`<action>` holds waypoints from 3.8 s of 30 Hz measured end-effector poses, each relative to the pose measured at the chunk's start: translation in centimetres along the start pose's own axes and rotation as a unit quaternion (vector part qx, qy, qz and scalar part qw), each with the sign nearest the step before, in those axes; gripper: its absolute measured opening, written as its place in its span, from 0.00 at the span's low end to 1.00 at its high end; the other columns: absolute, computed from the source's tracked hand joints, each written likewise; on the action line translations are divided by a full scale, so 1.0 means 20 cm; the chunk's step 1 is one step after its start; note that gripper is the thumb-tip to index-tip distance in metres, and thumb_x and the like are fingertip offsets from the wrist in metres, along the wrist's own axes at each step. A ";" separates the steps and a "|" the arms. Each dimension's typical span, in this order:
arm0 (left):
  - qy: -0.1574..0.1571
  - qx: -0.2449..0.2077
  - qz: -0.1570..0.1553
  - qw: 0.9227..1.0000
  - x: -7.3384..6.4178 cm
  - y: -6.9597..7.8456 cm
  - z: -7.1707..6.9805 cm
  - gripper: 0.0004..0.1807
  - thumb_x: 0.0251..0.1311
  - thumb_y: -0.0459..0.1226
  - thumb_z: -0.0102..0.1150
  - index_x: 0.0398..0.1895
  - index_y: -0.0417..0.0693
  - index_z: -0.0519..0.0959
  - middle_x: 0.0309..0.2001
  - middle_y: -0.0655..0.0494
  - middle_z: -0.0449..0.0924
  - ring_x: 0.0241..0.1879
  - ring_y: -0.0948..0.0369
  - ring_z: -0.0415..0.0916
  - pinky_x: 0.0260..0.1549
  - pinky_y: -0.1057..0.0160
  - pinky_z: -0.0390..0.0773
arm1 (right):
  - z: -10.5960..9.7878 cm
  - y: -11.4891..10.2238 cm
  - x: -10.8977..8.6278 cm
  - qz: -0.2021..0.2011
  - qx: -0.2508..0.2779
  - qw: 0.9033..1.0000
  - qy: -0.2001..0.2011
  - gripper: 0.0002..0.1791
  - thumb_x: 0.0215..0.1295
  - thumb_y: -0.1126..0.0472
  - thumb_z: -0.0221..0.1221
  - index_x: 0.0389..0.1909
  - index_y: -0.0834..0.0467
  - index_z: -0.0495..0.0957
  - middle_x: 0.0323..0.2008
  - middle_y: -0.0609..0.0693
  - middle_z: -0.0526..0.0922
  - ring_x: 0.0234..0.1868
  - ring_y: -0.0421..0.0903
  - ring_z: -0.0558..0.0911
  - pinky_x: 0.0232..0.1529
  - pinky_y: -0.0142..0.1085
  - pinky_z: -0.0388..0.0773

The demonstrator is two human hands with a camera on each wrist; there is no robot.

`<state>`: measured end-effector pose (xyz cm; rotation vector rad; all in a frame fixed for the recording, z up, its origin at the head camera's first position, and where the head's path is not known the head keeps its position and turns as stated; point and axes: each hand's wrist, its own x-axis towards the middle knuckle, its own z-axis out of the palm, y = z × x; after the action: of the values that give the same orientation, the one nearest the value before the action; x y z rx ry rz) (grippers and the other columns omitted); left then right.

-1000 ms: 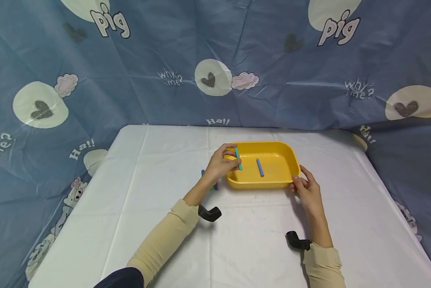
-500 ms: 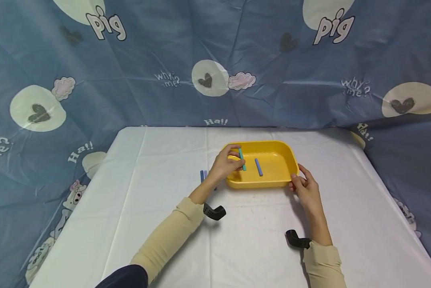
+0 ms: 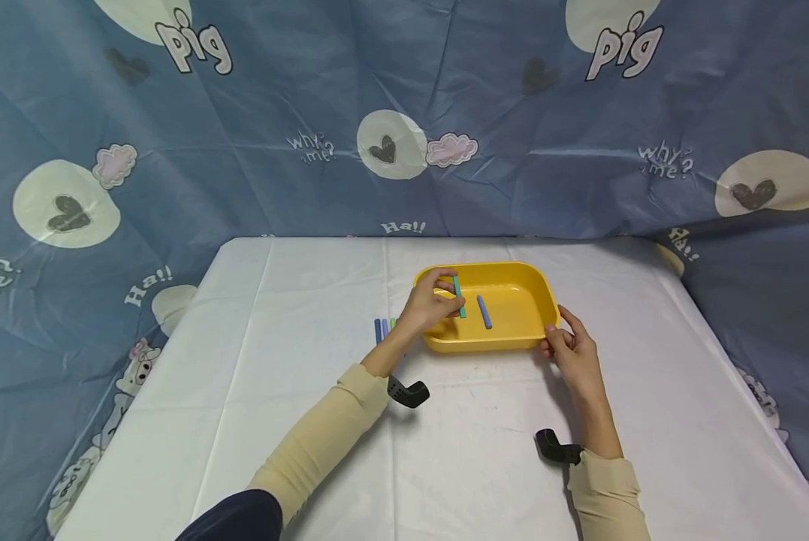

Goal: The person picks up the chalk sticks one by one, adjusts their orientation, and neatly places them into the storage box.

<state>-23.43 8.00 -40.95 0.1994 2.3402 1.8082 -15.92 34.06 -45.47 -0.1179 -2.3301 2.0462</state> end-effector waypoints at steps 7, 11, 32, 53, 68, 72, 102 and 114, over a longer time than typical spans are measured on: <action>-0.003 0.035 0.002 0.999 0.02 0.00 0.03 0.29 0.57 0.33 0.63 0.63 0.48 0.67 0.44 0.50 0.76 0.29 0.61 0.84 0.30 0.61 0.84 | -0.01 0.00 0.01 -0.008 -0.002 1.000 0.001 0.36 0.68 0.55 0.54 0.72 0.60 0.52 0.25 0.38 0.81 0.25 0.32 0.79 0.29 0.21 0.78; -0.003 0.056 0.005 0.998 0.02 0.00 0.04 0.28 0.58 0.34 0.63 0.63 0.49 0.67 0.45 0.51 0.77 0.30 0.61 0.84 0.25 0.67 0.81 | -0.01 0.00 0.01 -0.009 -0.004 1.000 0.004 0.36 0.68 0.54 0.54 0.72 0.60 0.52 0.25 0.37 0.81 0.26 0.32 0.79 0.29 0.21 0.78; 0.011 0.129 0.008 0.992 0.06 -0.05 0.10 0.26 0.57 0.36 0.64 0.60 0.51 0.69 0.42 0.50 0.81 0.24 0.58 0.81 0.18 0.72 0.67 | -0.01 0.00 0.01 0.010 0.002 1.000 0.001 0.36 0.69 0.57 0.53 0.73 0.61 0.50 0.25 0.39 0.81 0.26 0.33 0.79 0.29 0.22 0.78; 0.006 0.166 -0.014 0.986 0.08 -0.04 0.13 0.25 0.55 0.36 0.65 0.58 0.50 0.71 0.40 0.50 0.83 0.30 0.60 0.77 0.23 0.71 0.69 | -0.01 0.00 0.01 -0.005 0.018 1.000 -0.004 0.37 0.68 0.56 0.54 0.73 0.62 0.49 0.25 0.39 0.81 0.26 0.33 0.79 0.28 0.22 0.78; 0.007 0.183 -0.035 0.983 0.11 -0.03 0.16 0.25 0.56 0.37 0.64 0.58 0.49 0.71 0.43 0.50 0.81 0.36 0.59 0.77 0.31 0.68 0.74 | 0.00 0.00 0.02 -0.008 0.025 1.000 -0.011 0.37 0.69 0.57 0.54 0.72 0.62 0.49 0.26 0.40 0.81 0.26 0.34 0.79 0.29 0.23 0.79; 0.005 0.191 -0.038 0.981 0.11 -0.05 0.16 0.25 0.56 0.37 0.64 0.58 0.48 0.71 0.41 0.51 0.81 0.35 0.59 0.77 0.34 0.66 0.76 | 0.00 0.00 0.03 -0.006 0.030 0.999 -0.015 0.36 0.69 0.58 0.53 0.72 0.63 0.49 0.25 0.40 0.81 0.26 0.34 0.80 0.29 0.23 0.79; 0.021 0.285 -0.021 0.958 0.15 -0.06 0.20 0.10 0.51 0.34 0.66 0.19 0.42 0.74 0.13 0.58 0.63 0.26 0.63 0.63 0.30 0.72 0.66 | 0.01 0.00 0.00 0.005 -0.001 1.000 0.013 0.36 0.68 0.55 0.54 0.72 0.60 0.52 0.25 0.38 0.81 0.25 0.32 0.78 0.28 0.22 0.78; 0.026 0.305 -0.024 0.952 0.15 -0.05 0.22 0.14 0.51 0.37 0.68 0.19 0.41 0.74 0.23 0.53 0.67 0.26 0.63 0.62 0.25 0.72 0.65 | 0.00 0.00 0.01 0.004 -0.005 1.000 0.013 0.36 0.68 0.55 0.54 0.72 0.61 0.51 0.25 0.38 0.80 0.26 0.33 0.78 0.30 0.22 0.78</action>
<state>-25.35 12.55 -43.21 0.1717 2.8415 1.0238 -16.13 33.99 -45.43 -0.1522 -2.3293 2.0244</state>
